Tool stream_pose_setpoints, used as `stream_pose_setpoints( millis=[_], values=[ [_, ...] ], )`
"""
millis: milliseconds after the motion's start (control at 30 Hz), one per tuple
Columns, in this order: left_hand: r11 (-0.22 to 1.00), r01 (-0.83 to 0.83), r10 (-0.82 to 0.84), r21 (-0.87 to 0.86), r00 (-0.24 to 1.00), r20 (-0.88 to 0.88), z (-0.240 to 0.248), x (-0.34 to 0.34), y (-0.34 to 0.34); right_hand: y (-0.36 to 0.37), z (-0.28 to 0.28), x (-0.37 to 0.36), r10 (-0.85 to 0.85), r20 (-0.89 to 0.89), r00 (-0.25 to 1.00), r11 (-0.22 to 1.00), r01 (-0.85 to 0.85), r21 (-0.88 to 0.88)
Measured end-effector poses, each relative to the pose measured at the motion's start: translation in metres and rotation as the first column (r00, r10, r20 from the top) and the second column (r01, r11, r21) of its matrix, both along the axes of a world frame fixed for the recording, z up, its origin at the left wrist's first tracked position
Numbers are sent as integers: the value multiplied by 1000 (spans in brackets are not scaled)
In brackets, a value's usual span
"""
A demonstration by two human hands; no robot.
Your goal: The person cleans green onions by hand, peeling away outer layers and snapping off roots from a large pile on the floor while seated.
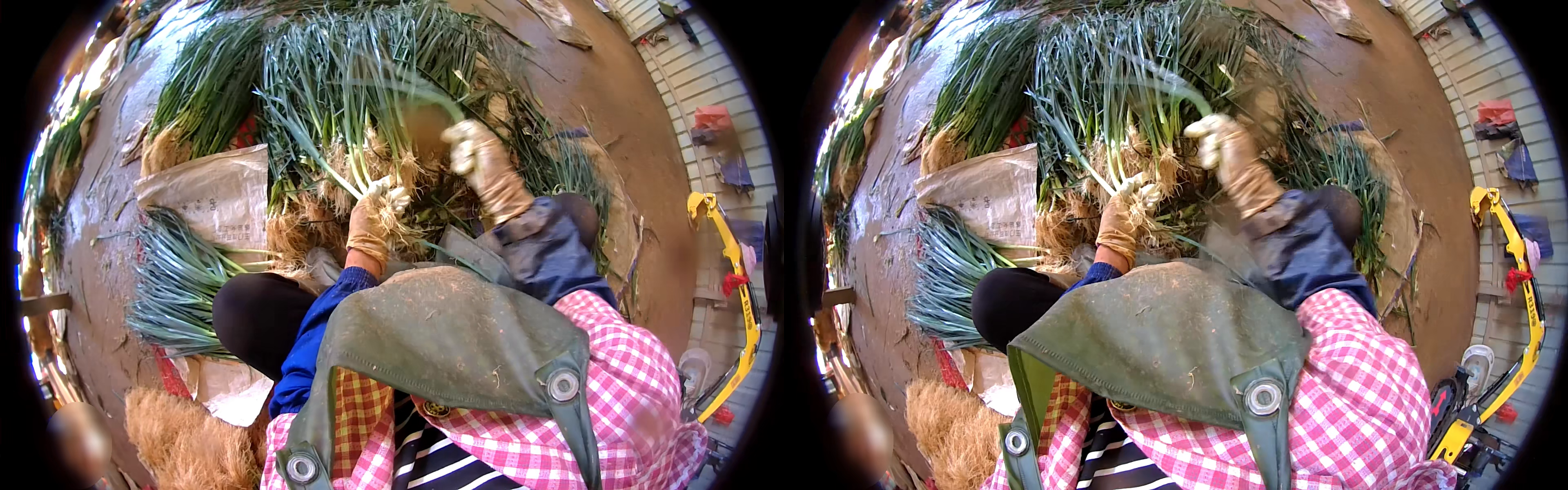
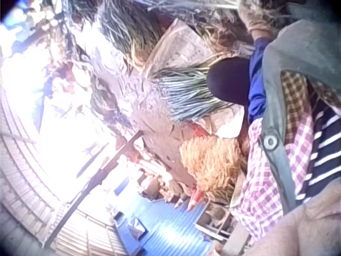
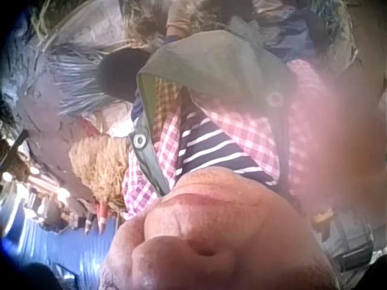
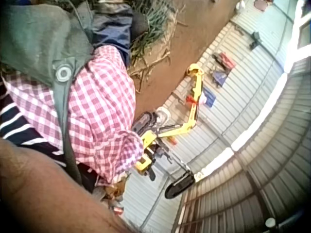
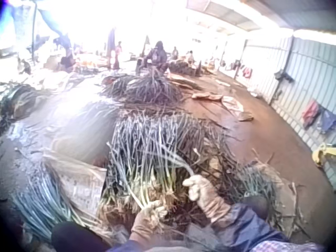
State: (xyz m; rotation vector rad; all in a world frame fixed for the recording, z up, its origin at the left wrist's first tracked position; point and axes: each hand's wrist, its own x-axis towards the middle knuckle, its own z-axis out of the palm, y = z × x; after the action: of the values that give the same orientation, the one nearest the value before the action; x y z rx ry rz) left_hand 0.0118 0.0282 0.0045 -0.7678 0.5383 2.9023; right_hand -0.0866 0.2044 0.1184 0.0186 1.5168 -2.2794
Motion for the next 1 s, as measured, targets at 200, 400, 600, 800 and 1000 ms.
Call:
stream_pose_setpoints(
  millis=[200,400,600,800,1000],
  values=[
    [992,123,-126,-38,989,-81,24,-4,7,204,53,-63,103,-229,968,327,184,927],
    [996,91,-91,0,992,-88,15,-7,14,156,39,-50,552,162,818,-399,88,913],
    [991,30,-43,-134,995,-89,5,-2,15,-37,-21,18,743,74,666,394,-523,755],
    [987,39,-29,-155,997,66,16,-1,10,-58,-40,50,827,-124,548,118,46,992],
    [995,-83,87,-62,994,68,-13,-9,-8,-38,-55,37,928,204,313,-160,-163,974]
  ],
)
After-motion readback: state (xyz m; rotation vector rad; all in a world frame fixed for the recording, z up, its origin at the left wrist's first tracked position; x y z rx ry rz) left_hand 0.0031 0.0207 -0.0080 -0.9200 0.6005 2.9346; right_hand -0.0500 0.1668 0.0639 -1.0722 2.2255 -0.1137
